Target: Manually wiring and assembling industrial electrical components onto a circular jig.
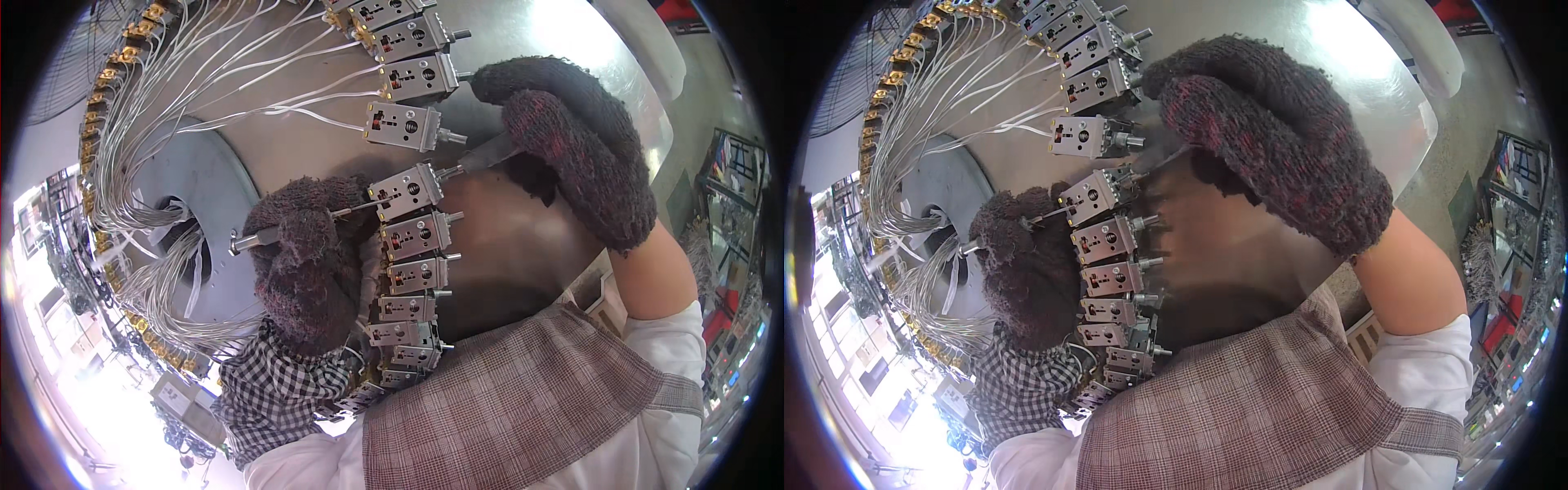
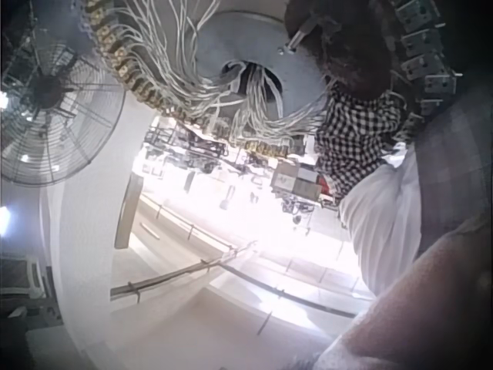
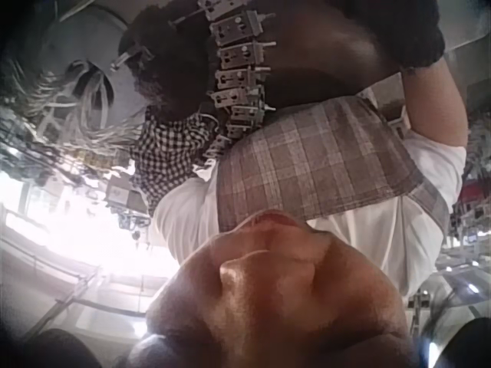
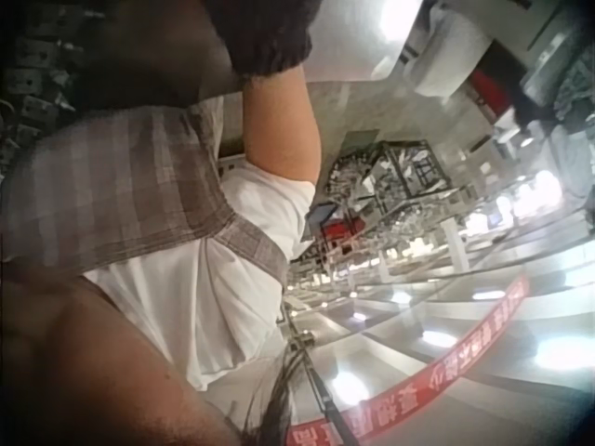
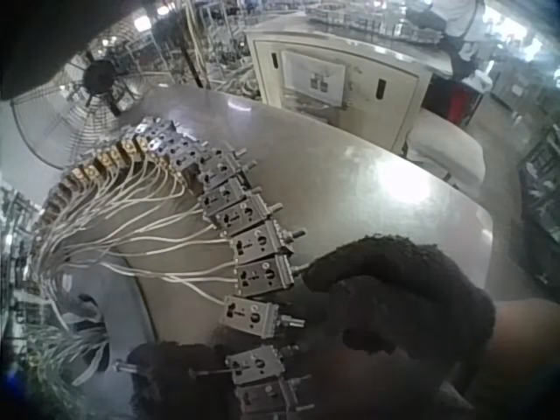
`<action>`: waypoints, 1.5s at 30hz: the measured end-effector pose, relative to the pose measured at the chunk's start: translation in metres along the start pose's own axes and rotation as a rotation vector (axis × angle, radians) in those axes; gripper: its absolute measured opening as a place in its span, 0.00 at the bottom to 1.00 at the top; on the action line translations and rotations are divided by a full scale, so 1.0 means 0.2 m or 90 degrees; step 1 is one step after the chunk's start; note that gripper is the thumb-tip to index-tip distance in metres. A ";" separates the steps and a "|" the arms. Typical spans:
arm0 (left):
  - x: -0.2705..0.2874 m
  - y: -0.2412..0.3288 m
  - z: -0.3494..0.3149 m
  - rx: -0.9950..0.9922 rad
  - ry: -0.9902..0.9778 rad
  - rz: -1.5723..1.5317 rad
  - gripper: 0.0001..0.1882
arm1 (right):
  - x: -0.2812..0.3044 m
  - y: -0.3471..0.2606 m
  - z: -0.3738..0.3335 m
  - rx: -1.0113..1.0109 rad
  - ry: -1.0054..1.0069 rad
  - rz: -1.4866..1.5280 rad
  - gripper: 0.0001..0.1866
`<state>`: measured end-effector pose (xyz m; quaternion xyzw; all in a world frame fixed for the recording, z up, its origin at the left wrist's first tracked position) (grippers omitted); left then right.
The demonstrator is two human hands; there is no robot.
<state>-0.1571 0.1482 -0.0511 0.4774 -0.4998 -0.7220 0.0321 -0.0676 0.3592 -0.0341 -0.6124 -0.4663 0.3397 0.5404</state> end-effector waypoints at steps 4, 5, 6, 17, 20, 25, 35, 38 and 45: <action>0.00 0.02 0.00 0.025 0.010 0.033 0.20 | 0.00 -0.02 0.00 0.057 0.001 -0.013 0.19; -0.01 0.01 0.01 0.046 0.006 0.051 0.19 | 0.00 -0.02 0.00 0.057 0.001 -0.013 0.19; -0.02 0.02 0.00 0.046 0.005 0.051 0.19 | -0.01 -0.01 0.00 0.049 -0.001 0.022 0.19; -0.01 0.06 -0.04 -0.008 0.125 -0.055 0.17 | -0.02 0.05 -0.10 -0.070 0.096 0.155 0.20; 0.00 0.12 -0.05 0.071 0.180 0.123 0.17 | -0.06 0.09 -0.15 -0.092 0.096 0.216 0.21; -0.04 0.15 -0.11 0.097 0.140 0.124 0.15 | -0.10 0.11 -0.20 -0.096 0.051 0.206 0.21; 0.02 0.10 -0.12 0.051 0.144 0.061 0.16 | -0.15 0.11 -0.21 -0.108 0.061 0.250 0.20; 0.01 0.09 -0.10 0.060 0.143 0.035 0.15 | -0.16 0.12 -0.22 -0.134 0.066 0.270 0.20; 0.05 0.09 -0.10 0.091 0.178 0.028 0.14 | -0.17 0.12 -0.21 -0.084 0.031 0.268 0.20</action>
Point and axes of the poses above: each hand's wrist, its own z-axis towards the middle knuckle, its own x-axis out of the back of the hand, y = z × x, the point moved 5 cm from there along z, towards the middle knuckle, and after that the axes turned 2 degrees about -z, right-handed, at the moved point
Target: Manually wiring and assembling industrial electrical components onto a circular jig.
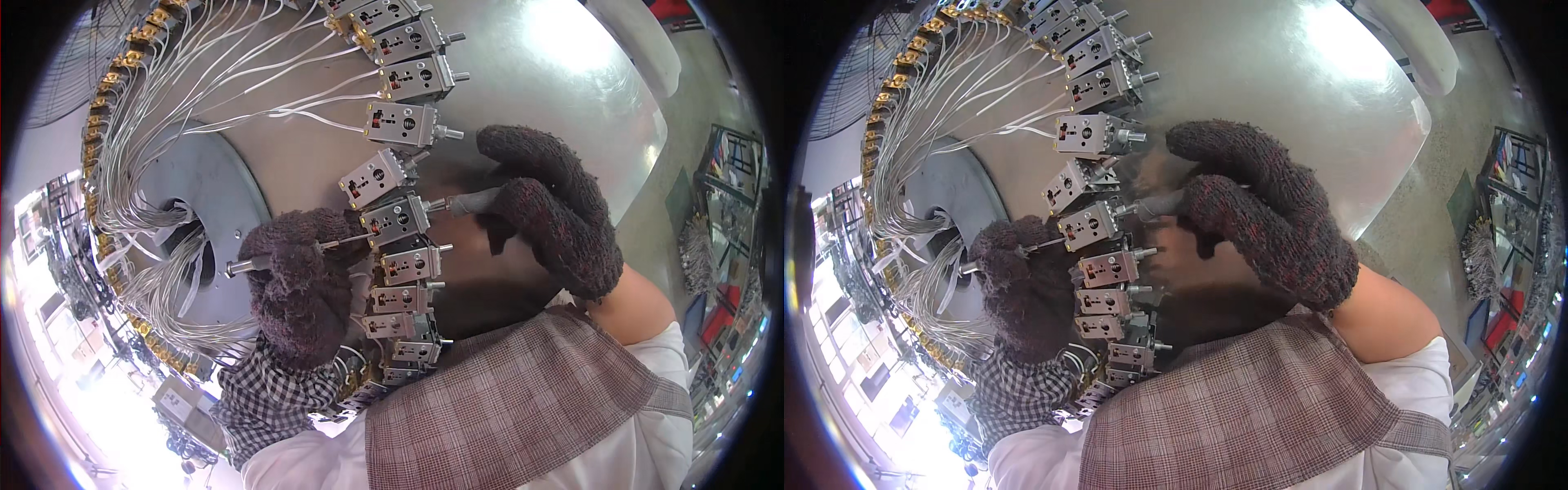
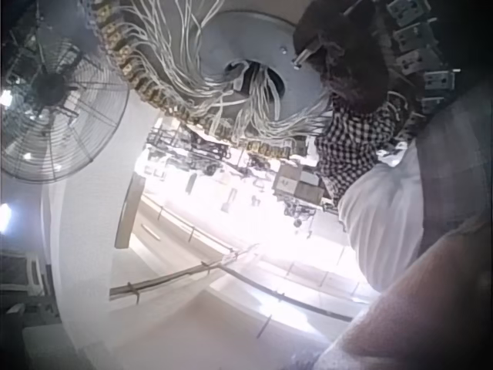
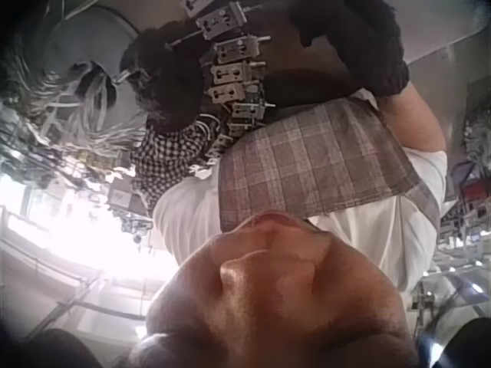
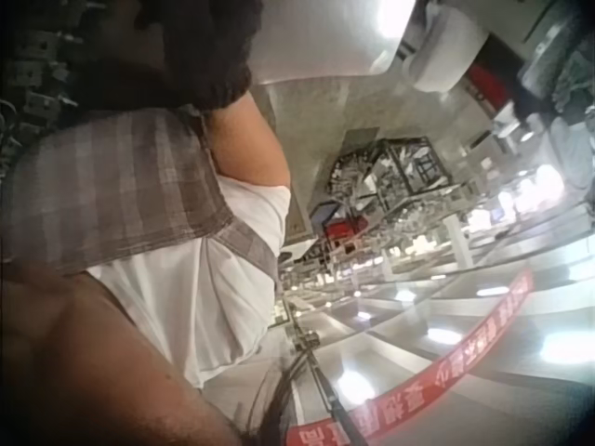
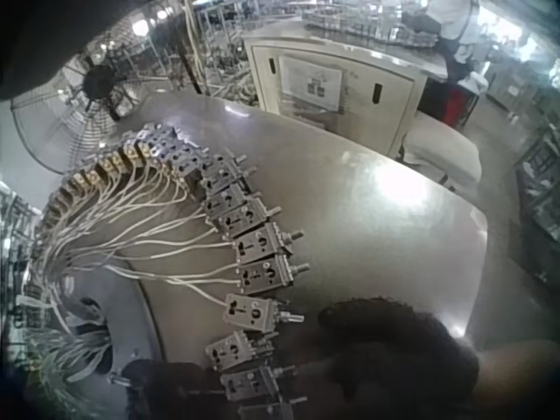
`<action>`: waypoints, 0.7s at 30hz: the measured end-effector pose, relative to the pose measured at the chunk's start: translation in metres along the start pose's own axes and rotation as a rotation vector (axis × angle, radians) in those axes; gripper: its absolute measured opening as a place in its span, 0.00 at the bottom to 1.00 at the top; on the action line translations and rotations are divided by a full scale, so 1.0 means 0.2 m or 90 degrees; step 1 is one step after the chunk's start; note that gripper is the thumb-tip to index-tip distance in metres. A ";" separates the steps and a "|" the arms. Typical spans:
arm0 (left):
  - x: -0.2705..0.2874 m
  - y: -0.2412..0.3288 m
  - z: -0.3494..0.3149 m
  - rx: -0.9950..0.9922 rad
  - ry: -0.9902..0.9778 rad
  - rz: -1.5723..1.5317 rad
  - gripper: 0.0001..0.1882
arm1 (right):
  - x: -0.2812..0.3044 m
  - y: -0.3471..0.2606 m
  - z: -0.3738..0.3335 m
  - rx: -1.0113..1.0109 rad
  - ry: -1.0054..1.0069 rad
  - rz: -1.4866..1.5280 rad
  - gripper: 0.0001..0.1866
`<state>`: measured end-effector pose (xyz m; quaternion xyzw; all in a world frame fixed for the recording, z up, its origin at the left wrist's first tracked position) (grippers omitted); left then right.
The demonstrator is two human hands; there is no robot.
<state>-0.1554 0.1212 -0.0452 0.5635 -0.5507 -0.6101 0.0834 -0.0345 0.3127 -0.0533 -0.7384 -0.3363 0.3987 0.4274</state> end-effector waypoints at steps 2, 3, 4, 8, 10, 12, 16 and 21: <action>0.01 0.00 0.01 -0.056 -0.101 0.038 0.16 | 0.00 0.01 0.01 0.040 -0.004 -0.009 0.20; 0.01 -0.01 0.02 -0.056 -0.101 0.038 0.16 | 0.00 0.01 0.02 0.054 -0.005 0.024 0.19; 0.01 -0.01 0.02 -0.059 -0.101 0.029 0.16 | 0.01 0.01 0.03 0.069 -0.006 0.056 0.19; -0.02 -0.01 0.04 -0.037 -0.019 -0.014 0.13 | 0.01 -0.05 0.05 -0.032 -0.025 0.098 0.17; 0.01 0.00 0.02 -0.038 -0.032 0.010 0.16 | 0.02 -0.06 0.05 -0.186 -0.013 0.008 0.15; 0.01 -0.01 0.02 -0.034 -0.051 0.029 0.19 | 0.01 -0.07 0.06 -0.123 0.008 -0.037 0.15; -0.08 0.00 0.04 -0.076 -0.148 0.059 0.16 | 0.00 -0.04 0.08 0.085 0.140 0.008 0.15; -0.08 0.01 0.05 -0.068 -0.136 0.040 0.13 | 0.00 -0.07 0.08 -0.075 0.038 -0.032 0.13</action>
Point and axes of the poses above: each hand's wrist, its own z-axis towards the middle knuckle, its own x-axis out of the back of the hand, y = z × x, the point moved 5 cm from there along z, towards the middle knuckle, and after that the axes turned 2 degrees about -z, right-handed, at the moved point
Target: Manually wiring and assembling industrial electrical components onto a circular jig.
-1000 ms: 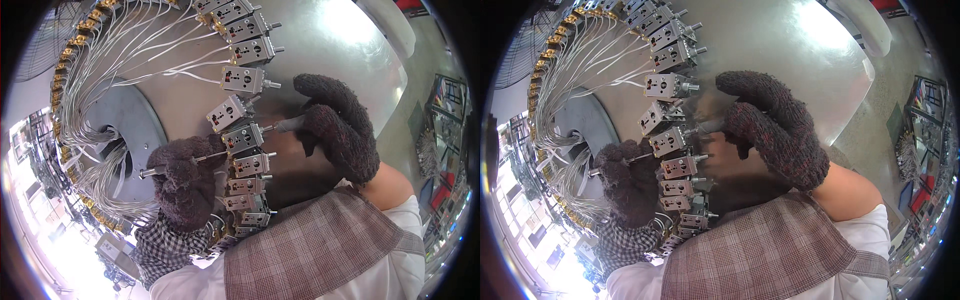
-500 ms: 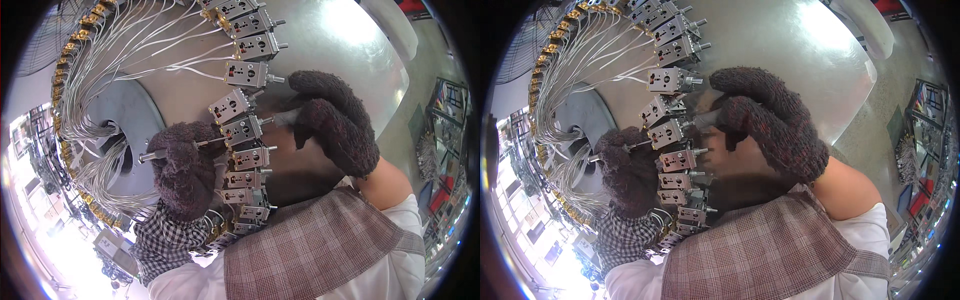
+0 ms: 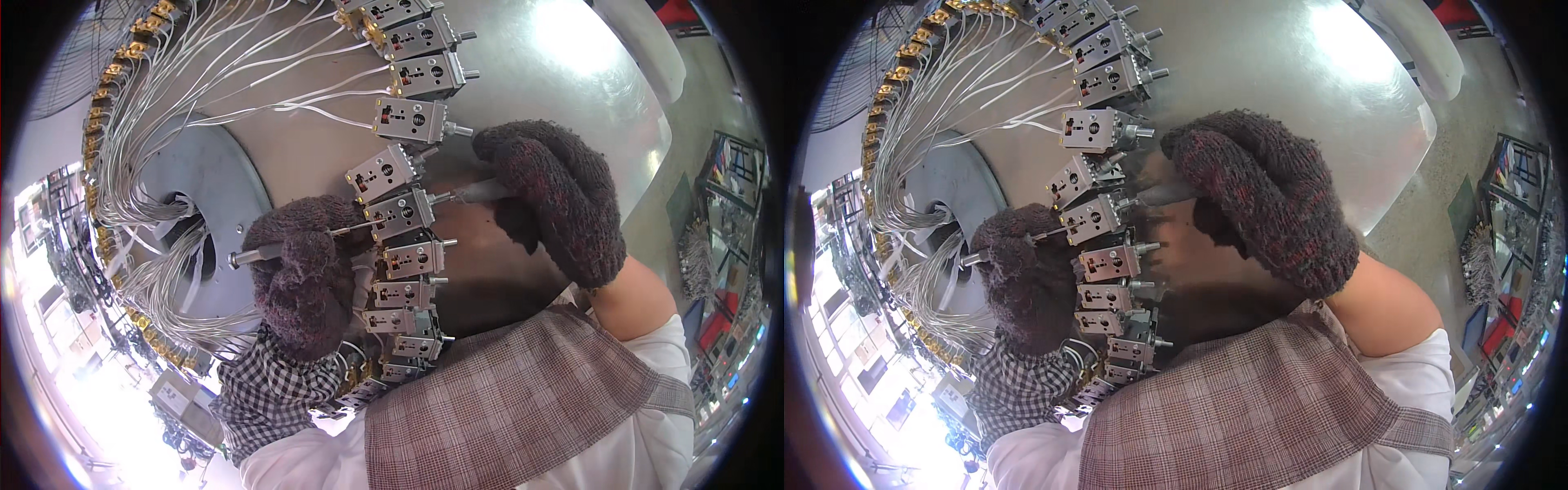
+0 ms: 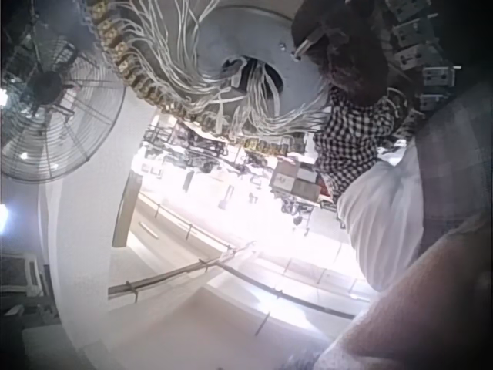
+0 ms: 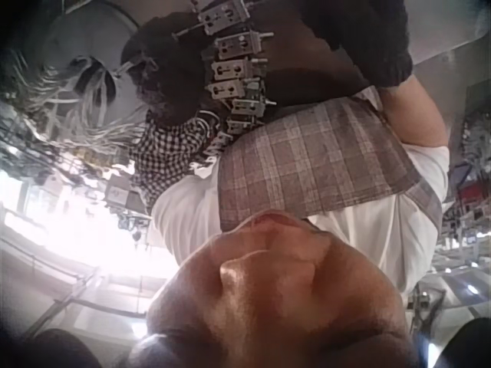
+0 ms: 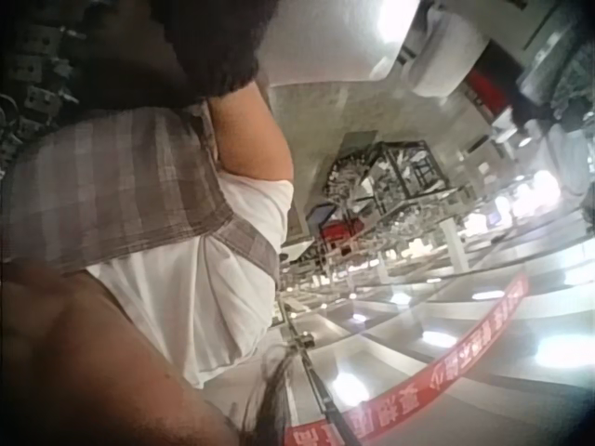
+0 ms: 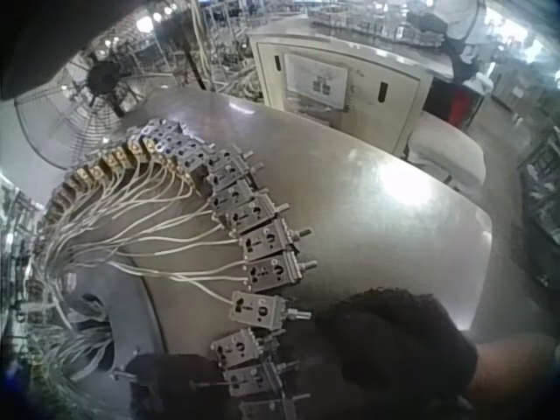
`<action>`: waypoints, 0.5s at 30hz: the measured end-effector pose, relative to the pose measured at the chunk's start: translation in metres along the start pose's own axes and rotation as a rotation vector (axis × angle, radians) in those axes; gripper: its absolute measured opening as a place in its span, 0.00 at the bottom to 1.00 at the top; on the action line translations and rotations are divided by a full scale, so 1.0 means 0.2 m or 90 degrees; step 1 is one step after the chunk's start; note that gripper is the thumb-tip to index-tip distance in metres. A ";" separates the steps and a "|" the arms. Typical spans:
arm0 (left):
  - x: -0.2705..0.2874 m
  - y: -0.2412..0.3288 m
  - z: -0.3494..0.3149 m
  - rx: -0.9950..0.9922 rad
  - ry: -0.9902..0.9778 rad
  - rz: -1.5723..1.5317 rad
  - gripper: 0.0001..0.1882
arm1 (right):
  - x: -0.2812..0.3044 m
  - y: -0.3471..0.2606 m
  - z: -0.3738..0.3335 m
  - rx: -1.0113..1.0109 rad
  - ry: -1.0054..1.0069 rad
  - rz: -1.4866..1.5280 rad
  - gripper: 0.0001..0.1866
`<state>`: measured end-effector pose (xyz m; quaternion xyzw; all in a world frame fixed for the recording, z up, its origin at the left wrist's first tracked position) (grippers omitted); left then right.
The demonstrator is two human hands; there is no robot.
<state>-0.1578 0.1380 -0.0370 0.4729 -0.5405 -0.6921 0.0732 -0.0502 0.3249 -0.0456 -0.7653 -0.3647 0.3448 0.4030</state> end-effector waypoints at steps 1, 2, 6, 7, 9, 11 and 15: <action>0.00 0.00 0.00 -0.005 -0.007 -0.012 0.13 | 0.00 0.00 0.00 -0.009 -0.004 0.002 0.13; -0.01 0.00 0.00 -0.010 -0.016 -0.026 0.13 | 0.01 0.00 0.00 -0.016 -0.006 0.009 0.14; -0.03 0.00 0.01 0.005 -0.057 -0.032 0.13 | 0.02 0.00 0.00 0.026 -0.016 -0.073 0.13; -0.03 0.00 0.00 -0.008 -0.037 -0.031 0.13 | 0.02 -0.02 0.00 0.074 -0.023 -0.183 0.12; -0.02 0.00 -0.01 -0.021 -0.016 -0.031 0.13 | 0.02 -0.01 0.01 0.033 -0.020 -0.130 0.12; -0.02 0.01 0.00 -0.051 -0.042 0.035 0.12 | 0.01 0.01 0.01 -0.006 -0.017 -0.076 0.12; 0.00 0.01 -0.01 -0.019 0.043 0.047 0.12 | 0.02 0.01 0.01 -0.010 -0.001 -0.063 0.13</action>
Point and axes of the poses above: each hand's wrist, its own z-axis towards the middle knuckle, its own x-axis out of the back of the hand, y = z × x, the point moved 5 cm from there along z, towards the middle knuckle, and after that the axes turned 2 degrees about -z, right-handed, at the moved point
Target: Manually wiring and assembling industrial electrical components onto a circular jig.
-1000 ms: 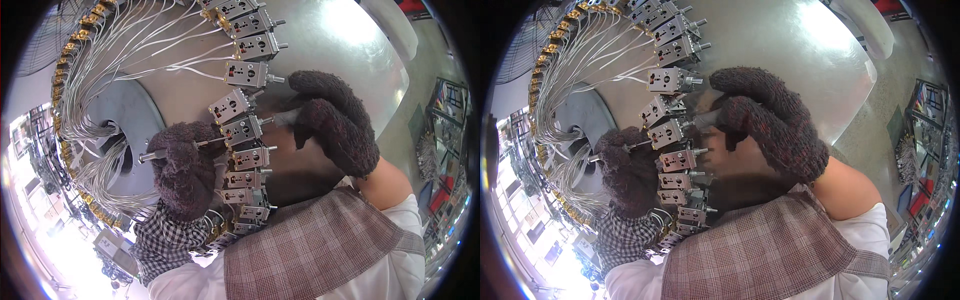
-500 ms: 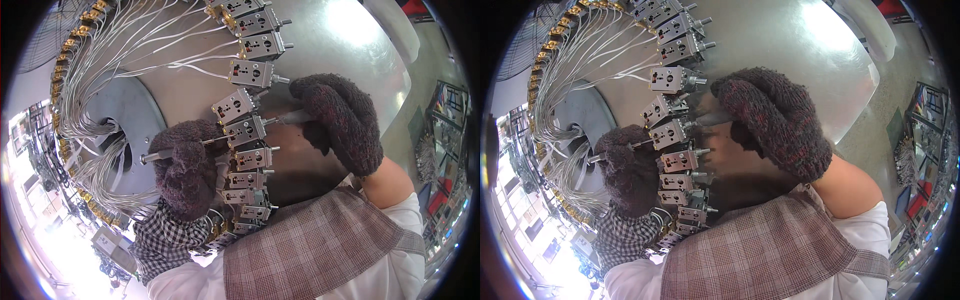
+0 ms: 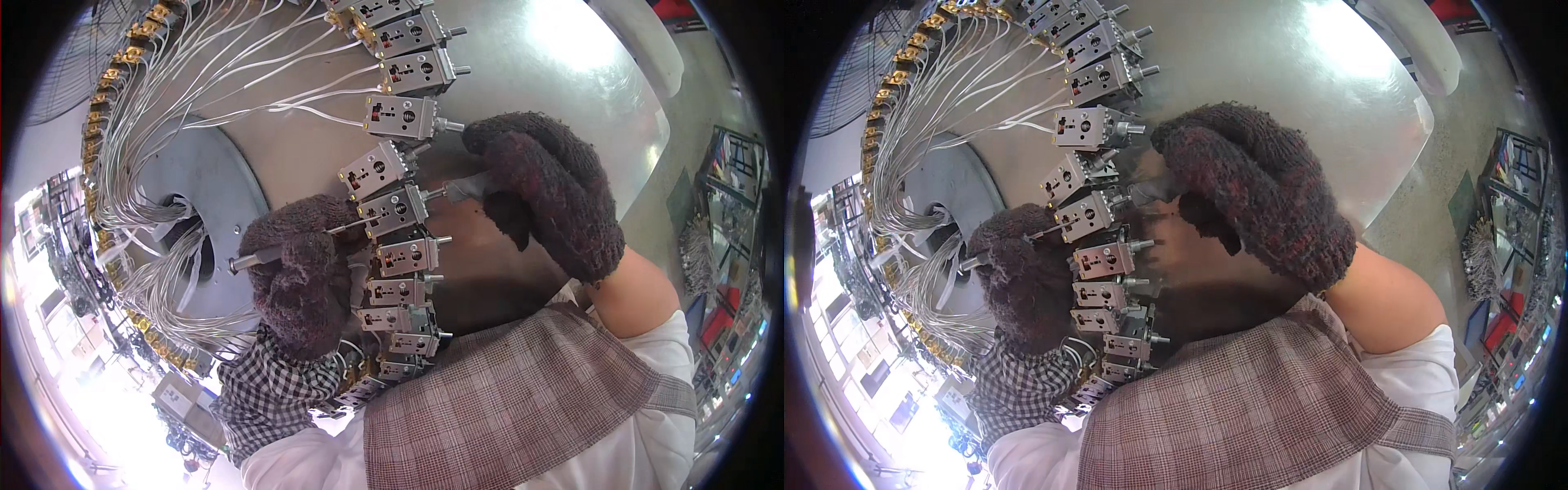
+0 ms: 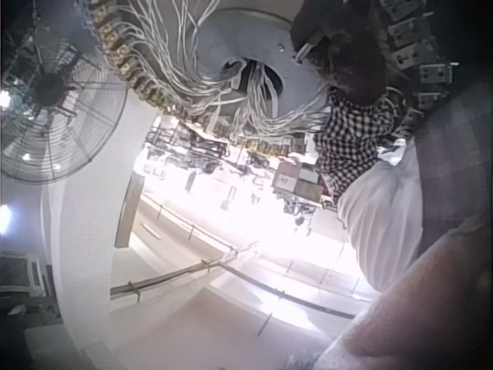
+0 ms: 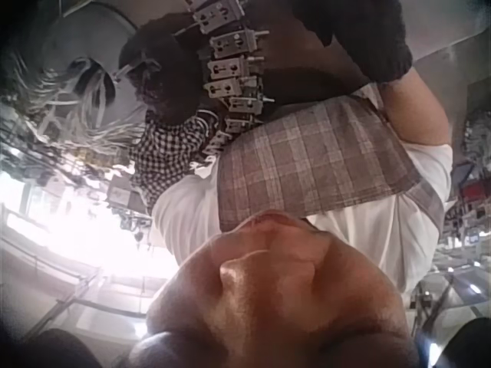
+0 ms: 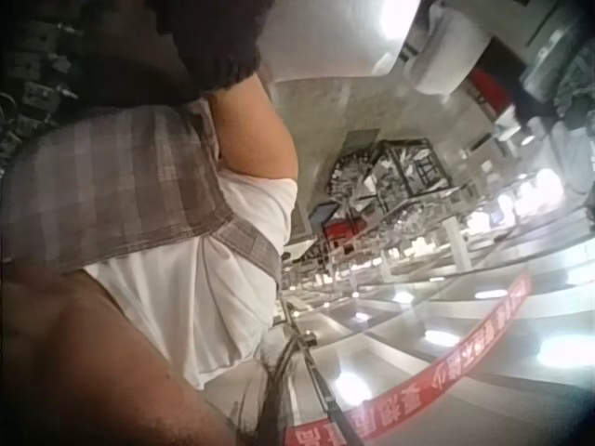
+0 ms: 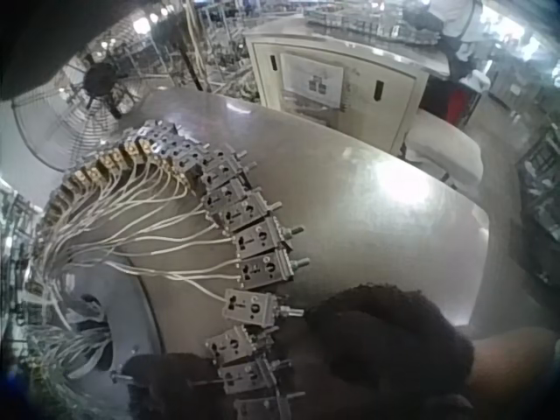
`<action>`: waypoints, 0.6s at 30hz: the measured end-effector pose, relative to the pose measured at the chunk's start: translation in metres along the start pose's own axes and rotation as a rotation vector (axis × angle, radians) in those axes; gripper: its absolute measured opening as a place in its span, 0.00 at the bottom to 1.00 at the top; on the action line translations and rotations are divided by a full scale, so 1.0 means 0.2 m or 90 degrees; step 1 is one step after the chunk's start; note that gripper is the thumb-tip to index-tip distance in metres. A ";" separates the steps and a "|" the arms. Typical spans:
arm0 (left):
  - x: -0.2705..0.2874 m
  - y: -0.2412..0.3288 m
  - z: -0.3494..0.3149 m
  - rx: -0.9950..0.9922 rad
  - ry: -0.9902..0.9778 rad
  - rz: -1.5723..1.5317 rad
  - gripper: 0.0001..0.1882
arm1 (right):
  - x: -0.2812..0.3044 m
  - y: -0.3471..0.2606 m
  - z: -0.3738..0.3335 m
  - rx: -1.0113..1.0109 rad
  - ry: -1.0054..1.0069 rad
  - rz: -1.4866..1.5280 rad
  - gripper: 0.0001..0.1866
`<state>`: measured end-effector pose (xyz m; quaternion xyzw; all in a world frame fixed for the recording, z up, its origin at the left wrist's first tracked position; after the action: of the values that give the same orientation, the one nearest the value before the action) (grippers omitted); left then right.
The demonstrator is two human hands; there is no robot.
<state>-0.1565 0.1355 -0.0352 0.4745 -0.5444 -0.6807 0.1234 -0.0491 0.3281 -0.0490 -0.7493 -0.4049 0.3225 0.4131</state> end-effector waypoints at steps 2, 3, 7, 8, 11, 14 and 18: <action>0.03 -0.01 0.00 0.057 -0.005 0.042 0.13 | 0.00 0.00 0.00 -0.032 -0.016 0.047 0.14; 0.03 -0.01 0.00 0.057 -0.005 0.042 0.13 | 0.00 0.01 0.00 -0.049 -0.024 0.070 0.15; 0.03 -0.02 0.00 0.059 0.041 -0.037 0.13 | -0.01 0.02 0.00 0.036 -0.008 0.085 0.17; 0.02 -0.02 -0.01 0.046 0.045 -0.060 0.13 | -0.01 0.04 0.00 0.035 -0.008 0.085 0.17; 0.01 0.00 0.02 -0.009 -0.058 -0.014 0.13 | 0.00 0.01 0.00 0.130 -0.006 0.113 0.17; -0.02 0.00 0.03 -0.004 -0.071 -0.064 0.13 | 0.00 -0.02 0.00 0.013 -0.039 0.077 0.16; 0.00 -0.01 0.01 0.032 0.025 -0.052 0.12 | 0.00 0.01 0.01 -0.006 -0.061 0.086 0.16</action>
<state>-0.1576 0.1364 -0.0368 0.5125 -0.5387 -0.6620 0.0942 -0.0507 0.3288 -0.0515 -0.7605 -0.3743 0.3835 0.3668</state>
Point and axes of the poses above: each hand's wrist, its own z-axis towards the middle knuckle, its own x-axis out of the back of the hand, y = z × x, the point moved 5 cm from there along z, towards the middle knuckle, and after that the axes turned 2 degrees about -z, right-handed, at the moved point
